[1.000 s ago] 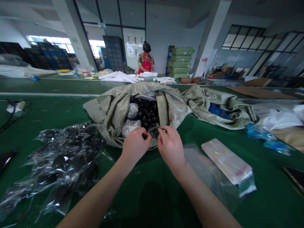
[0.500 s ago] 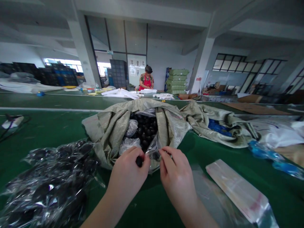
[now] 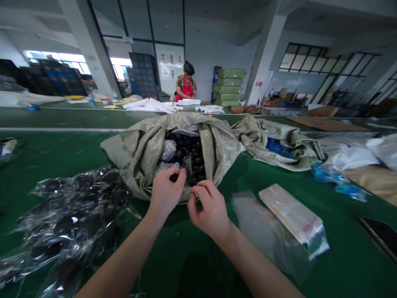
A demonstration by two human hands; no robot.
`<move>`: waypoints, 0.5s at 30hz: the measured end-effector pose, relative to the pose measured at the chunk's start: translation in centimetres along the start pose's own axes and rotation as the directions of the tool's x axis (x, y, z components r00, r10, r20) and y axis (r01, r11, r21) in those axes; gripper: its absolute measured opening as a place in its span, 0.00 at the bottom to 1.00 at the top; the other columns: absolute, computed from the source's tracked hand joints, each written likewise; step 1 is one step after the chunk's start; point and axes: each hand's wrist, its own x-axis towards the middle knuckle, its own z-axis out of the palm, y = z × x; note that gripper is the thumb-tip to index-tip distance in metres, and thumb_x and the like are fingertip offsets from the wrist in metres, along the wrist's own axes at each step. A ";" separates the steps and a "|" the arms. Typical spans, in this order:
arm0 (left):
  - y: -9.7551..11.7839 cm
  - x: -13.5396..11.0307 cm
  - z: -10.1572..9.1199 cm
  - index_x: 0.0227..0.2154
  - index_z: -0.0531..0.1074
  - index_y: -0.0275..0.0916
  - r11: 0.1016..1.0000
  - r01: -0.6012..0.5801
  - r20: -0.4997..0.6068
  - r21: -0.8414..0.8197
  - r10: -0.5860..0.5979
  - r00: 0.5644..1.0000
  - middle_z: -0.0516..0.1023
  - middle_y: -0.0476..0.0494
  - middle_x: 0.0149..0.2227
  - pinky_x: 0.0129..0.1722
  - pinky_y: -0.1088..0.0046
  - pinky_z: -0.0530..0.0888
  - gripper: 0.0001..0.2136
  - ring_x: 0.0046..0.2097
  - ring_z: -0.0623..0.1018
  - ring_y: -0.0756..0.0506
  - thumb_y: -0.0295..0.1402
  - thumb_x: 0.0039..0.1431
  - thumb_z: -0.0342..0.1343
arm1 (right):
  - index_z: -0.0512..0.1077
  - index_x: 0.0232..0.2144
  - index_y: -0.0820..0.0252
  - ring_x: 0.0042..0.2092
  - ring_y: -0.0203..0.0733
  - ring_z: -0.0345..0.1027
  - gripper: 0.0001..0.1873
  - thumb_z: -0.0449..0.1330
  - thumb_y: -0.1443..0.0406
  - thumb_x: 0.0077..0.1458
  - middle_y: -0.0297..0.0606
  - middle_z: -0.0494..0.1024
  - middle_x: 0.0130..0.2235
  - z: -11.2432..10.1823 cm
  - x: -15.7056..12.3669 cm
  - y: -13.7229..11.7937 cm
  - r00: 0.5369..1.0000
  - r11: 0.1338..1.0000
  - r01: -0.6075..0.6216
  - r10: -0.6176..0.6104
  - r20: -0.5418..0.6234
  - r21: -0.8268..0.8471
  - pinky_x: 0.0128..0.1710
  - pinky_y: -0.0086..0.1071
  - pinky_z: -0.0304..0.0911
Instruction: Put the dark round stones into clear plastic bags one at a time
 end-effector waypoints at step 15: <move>0.7 -0.5 1.1 0.20 0.68 0.37 0.748 0.331 0.192 -0.575 -0.270 0.944 0.71 0.51 0.22 0.25 0.76 0.66 0.12 0.25 0.69 0.52 0.40 0.51 0.57 | 0.64 0.35 0.58 0.29 0.35 0.72 0.12 0.63 0.65 0.49 0.33 0.75 0.33 1.8 -0.3 -1.1 0.888 0.813 -0.444 0.455 0.065 0.377 0.32 0.30 0.70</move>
